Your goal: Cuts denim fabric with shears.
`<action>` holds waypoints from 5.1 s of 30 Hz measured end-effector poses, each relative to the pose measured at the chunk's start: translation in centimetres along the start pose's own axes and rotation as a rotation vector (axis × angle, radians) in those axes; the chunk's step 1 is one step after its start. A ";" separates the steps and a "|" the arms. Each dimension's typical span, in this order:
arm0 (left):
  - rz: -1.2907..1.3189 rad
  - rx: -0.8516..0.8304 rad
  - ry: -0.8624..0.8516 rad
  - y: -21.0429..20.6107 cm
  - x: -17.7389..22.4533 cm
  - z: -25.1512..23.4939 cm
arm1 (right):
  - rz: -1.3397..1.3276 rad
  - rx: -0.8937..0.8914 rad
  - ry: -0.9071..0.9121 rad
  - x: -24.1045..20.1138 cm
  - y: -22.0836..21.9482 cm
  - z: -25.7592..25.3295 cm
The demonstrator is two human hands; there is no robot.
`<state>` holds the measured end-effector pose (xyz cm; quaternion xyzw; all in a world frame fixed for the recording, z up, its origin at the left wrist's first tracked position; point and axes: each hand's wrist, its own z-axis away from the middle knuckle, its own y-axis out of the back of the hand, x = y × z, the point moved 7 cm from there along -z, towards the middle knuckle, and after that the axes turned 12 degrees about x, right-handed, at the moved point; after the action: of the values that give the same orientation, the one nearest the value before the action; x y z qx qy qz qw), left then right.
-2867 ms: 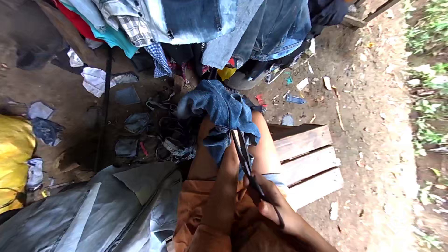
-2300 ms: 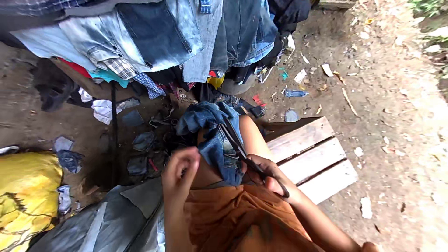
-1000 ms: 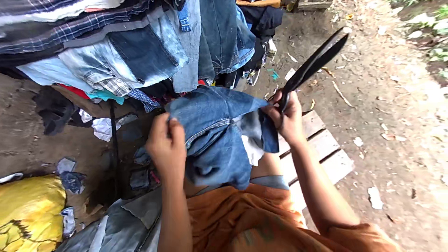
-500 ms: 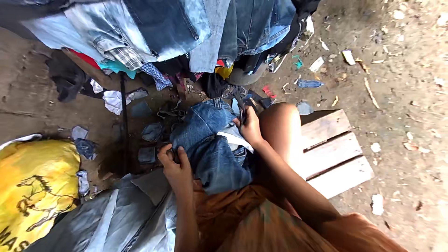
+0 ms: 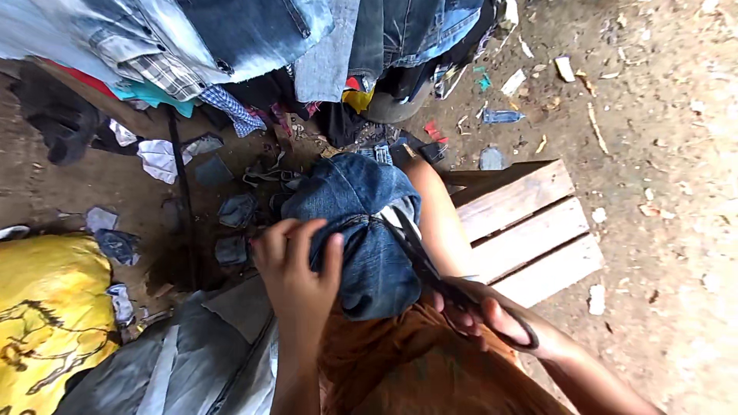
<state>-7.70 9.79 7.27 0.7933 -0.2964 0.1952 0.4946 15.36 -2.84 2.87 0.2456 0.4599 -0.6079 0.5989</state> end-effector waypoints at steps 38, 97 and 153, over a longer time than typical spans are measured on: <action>0.185 -0.161 -0.323 -0.7 3.0 5.8 | 0.219 0.031 -0.004 -0.3 -3.3 -2.3; 0.205 -0.015 0.189 -2.2 2.2 3.3 | 0.232 0.139 0.218 -2.0 -2.6 -1.9; 0.117 -0.010 -0.028 -0.1 3.6 4.3 | 0.311 0.220 0.114 -2.2 -5.2 -0.4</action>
<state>-4.87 4.97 7.54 0.7748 -0.3501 0.2114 0.4822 10.67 -2.17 5.93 0.4117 0.3803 -0.5396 0.6282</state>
